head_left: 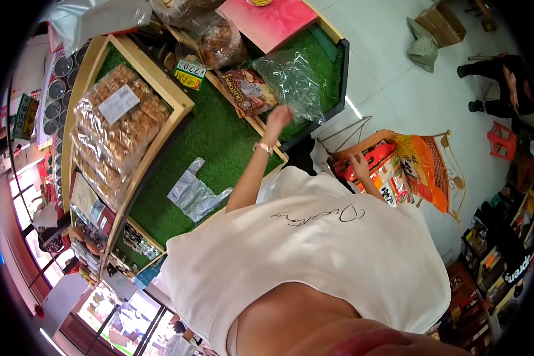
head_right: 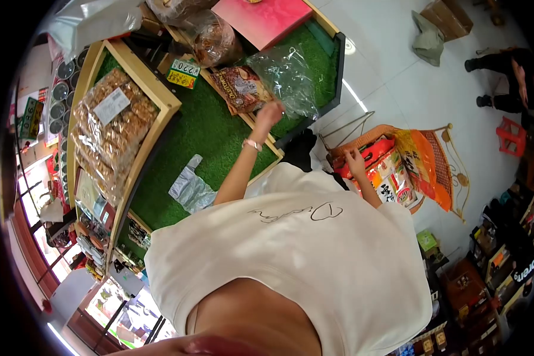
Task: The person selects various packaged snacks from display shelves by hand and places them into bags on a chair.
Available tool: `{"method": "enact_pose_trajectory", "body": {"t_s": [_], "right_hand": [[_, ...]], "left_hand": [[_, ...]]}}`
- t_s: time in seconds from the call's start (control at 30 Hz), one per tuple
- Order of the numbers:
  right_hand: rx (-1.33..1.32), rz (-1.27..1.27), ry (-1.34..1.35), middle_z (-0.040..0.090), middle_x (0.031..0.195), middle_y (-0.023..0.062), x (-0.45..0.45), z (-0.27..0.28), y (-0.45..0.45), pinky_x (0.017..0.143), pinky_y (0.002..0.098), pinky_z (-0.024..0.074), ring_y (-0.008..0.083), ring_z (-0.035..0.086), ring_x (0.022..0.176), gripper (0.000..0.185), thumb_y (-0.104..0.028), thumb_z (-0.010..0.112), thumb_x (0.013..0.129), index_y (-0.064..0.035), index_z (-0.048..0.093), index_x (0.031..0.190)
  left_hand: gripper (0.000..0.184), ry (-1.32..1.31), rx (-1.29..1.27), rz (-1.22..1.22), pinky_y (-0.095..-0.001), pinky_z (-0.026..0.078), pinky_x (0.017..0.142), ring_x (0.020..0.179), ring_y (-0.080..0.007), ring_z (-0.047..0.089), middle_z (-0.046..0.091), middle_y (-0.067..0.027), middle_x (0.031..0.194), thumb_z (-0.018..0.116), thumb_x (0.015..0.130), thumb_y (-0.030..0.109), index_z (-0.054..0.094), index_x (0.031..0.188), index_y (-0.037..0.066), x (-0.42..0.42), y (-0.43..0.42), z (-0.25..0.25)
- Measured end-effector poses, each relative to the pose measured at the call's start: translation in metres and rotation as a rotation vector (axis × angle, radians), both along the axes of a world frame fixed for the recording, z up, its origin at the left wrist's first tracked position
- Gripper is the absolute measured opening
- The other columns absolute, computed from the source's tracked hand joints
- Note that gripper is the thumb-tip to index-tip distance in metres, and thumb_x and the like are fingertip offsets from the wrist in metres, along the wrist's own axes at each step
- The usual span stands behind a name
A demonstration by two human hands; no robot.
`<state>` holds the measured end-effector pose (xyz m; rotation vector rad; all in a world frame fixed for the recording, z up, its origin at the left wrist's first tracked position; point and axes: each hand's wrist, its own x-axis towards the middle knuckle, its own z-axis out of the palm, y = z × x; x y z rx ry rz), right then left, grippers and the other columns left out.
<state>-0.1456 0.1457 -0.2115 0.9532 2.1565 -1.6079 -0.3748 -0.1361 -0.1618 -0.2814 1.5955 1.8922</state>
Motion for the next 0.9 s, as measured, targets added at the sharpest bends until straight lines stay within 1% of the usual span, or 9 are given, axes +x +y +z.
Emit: {"method": "enact_pose_trajectory", "body": {"t_s": [0.1, 0.2, 0.3, 0.4, 0.57, 0.67, 0.8, 0.87, 0.9], "right_hand": [[-0.298, -0.071, -0.181, 0.056, 0.069, 0.0070, 0.064, -0.043, 0.037, 0.055, 0.0273, 0.0441, 0.0132, 0.054, 0.058, 0.034, -0.034, 0.059, 0.081, -0.0009, 0.054, 0.086], [0.083, 0.121, -0.077, 0.056, 0.069, 0.0083, 0.125, -0.096, 0.070, 0.055, 0.0270, 0.0435, 0.0136, 0.053, 0.058, 0.034, -0.035, 0.057, 0.081, -0.0009, 0.056, 0.085], [-0.091, -0.148, -0.055, 0.056, 0.069, 0.0044, 0.165, -0.097, 0.074, 0.055, 0.0270, 0.0420, 0.0139, 0.052, 0.059, 0.029, -0.028, 0.054, 0.083, 0.0000, 0.058, 0.088], [0.158, -0.142, 0.104, 0.060, 0.074, 0.0070, 0.209, -0.098, 0.065, 0.060, 0.0298, 0.0442, 0.0185, 0.055, 0.062, 0.029, -0.026, 0.054, 0.082, 0.0012, 0.059, 0.092], [0.295, 0.101, 0.074, 0.062, 0.081, 0.0161, 0.239, -0.066, 0.081, 0.066, 0.0322, 0.0452, 0.0240, 0.059, 0.073, 0.031, -0.026, 0.056, 0.079, 0.0016, 0.059, 0.093], [0.328, 0.058, -0.016, 0.062, 0.087, 0.0177, 0.236, -0.062, 0.080, 0.070, 0.0344, 0.0450, 0.0288, 0.059, 0.079, 0.037, -0.032, 0.055, 0.077, 0.0015, 0.059, 0.093], [0.280, 0.162, -0.117, 0.062, 0.092, 0.0174, 0.234, -0.069, 0.070, 0.072, 0.0350, 0.0443, 0.0280, 0.059, 0.085, 0.042, -0.035, 0.054, 0.076, 0.0007, 0.059, 0.097], [0.278, 0.281, -0.150, 0.062, 0.091, 0.0169, 0.238, -0.068, 0.061, 0.071, 0.0353, 0.0443, 0.0267, 0.059, 0.083, 0.043, -0.036, 0.054, 0.076, 0.0007, 0.059, 0.097], [0.305, 0.340, -0.152, 0.062, 0.089, 0.0164, 0.243, -0.068, 0.057, 0.069, 0.0355, 0.0444, 0.0258, 0.059, 0.081, 0.042, -0.036, 0.054, 0.076, 0.0008, 0.060, 0.096]], "left_hand": [[0.028, -0.167, -0.089, -0.332, -0.0247, 0.046, 0.073, 0.082, -0.0137, 0.058, 0.061, -0.0045, 0.093, 0.046, 0.089, 0.025, 0.057, 0.104, 0.004, 0.085, 0.011, -0.024], [0.030, 0.256, -0.467, -0.723, -0.0313, 0.046, 0.073, 0.082, -0.0210, 0.059, 0.063, -0.0110, 0.087, 0.050, 0.085, 0.025, 0.059, 0.098, -0.001, 0.160, 0.000, -0.043], [0.028, 0.162, -0.683, -0.602, -0.0358, 0.045, 0.075, 0.083, -0.0308, 0.059, 0.063, -0.0154, 0.090, 0.051, 0.081, 0.024, 0.061, 0.094, 0.001, 0.237, -0.030, -0.069], [0.025, 0.038, -0.743, -0.611, -0.0360, 0.045, 0.075, 0.084, -0.0315, 0.059, 0.062, -0.0169, 0.090, 0.051, 0.080, 0.021, 0.063, 0.091, 0.002, 0.307, -0.083, -0.111], [0.028, 0.622, -0.855, -0.853, -0.0350, 0.045, 0.070, 0.075, -0.0274, 0.059, 0.063, -0.0147, 0.084, 0.048, 0.081, 0.022, 0.063, 0.091, 0.001, 0.413, -0.142, -0.115], [0.030, 0.074, -0.696, -0.371, -0.0324, 0.046, 0.068, 0.070, -0.0225, 0.058, 0.062, -0.0073, 0.075, 0.049, 0.081, 0.025, 0.063, 0.091, 0.001, 0.462, -0.133, -0.065], [0.043, -0.345, -0.478, 0.215, -0.0324, 0.044, 0.077, 0.089, -0.0196, 0.053, 0.056, -0.0097, 0.104, 0.049, 0.083, 0.033, 0.050, 0.116, 0.006, 0.471, -0.132, -0.009], [0.049, -0.230, -0.317, 0.329, -0.0328, 0.041, 0.083, 0.100, -0.0207, 0.049, 0.049, -0.0106, 0.118, 0.048, 0.084, 0.037, 0.044, 0.122, 0.005, 0.457, -0.152, 0.029], [0.040, -0.132, -0.201, 0.347, -0.0305, 0.042, 0.078, 0.092, -0.0177, 0.052, 0.053, -0.0072, 0.110, 0.050, 0.085, 0.032, 0.050, 0.115, 0.005, 0.444, -0.160, 0.057]]}}
